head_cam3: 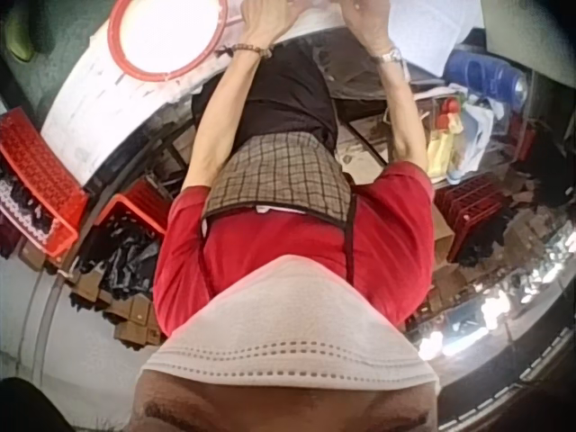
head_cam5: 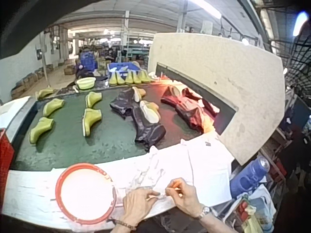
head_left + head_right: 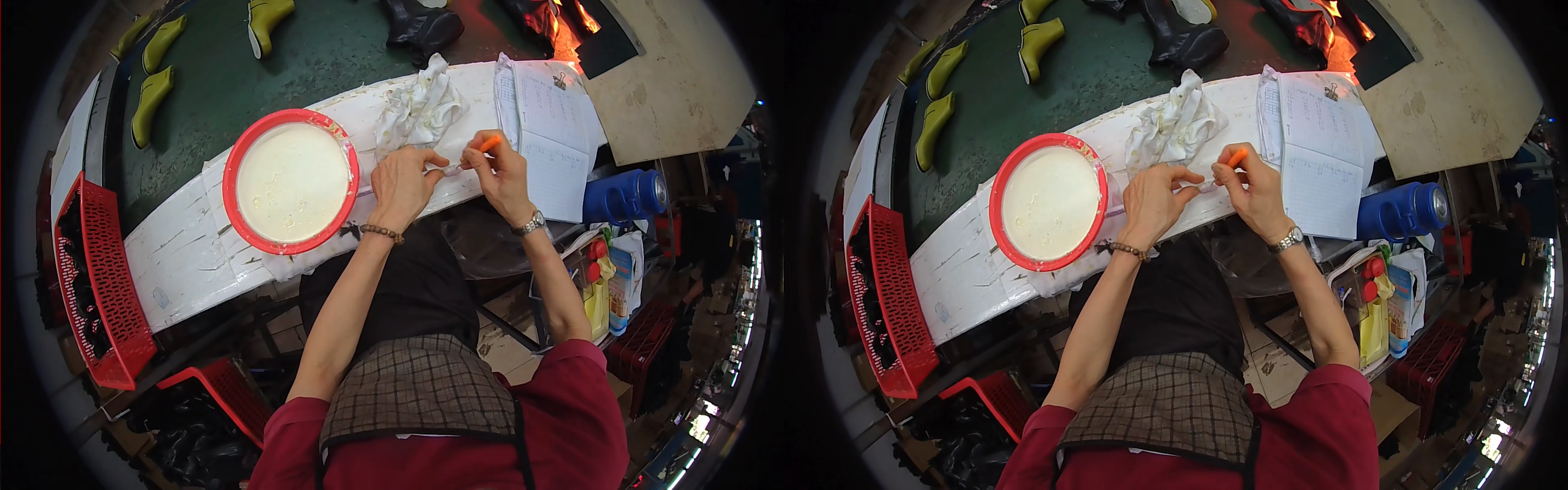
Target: Applying white adhesive to the bottom edges of shoe uppers using a small brush.
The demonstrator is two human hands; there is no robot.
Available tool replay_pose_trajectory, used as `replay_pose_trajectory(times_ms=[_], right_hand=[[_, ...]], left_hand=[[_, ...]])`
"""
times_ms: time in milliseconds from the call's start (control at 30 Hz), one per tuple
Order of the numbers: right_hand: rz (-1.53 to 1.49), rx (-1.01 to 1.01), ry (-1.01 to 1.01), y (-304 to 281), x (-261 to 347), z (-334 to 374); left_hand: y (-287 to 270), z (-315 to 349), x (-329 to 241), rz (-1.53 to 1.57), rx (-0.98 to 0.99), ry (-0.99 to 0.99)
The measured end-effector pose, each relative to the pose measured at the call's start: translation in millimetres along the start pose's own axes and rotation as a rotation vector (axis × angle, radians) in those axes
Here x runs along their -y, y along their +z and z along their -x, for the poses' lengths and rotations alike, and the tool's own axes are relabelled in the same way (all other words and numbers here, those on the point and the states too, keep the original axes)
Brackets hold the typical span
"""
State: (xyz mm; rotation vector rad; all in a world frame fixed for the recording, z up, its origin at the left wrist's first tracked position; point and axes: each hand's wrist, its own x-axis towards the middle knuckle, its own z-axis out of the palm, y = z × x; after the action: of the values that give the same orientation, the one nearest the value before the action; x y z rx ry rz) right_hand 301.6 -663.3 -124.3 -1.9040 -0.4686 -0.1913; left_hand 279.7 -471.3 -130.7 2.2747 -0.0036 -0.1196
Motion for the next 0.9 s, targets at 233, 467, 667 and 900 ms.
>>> replay_pose_trajectory(times_ms=[233,467,667,900], right_hand=[[-0.255,0.139,0.450,-6.4,-19.1,-31.2],[-0.189,0.003,0.221,-6.6,10.5,-11.2],[0.008,-0.028,0.001,3.1,7.7,0.6],[-0.099,0.064,0.339,-8.6,11.0,-17.6]], left_hand=[[1.3,1.3,2.7,-0.013,-0.044,0.038],[-3.0,0.6,0.4,0.003,-0.008,-0.003],[-3.4,-0.8,-1.3,0.012,-0.014,0.026],[-3.4,-1.6,1.1,0.001,0.000,-0.008]])
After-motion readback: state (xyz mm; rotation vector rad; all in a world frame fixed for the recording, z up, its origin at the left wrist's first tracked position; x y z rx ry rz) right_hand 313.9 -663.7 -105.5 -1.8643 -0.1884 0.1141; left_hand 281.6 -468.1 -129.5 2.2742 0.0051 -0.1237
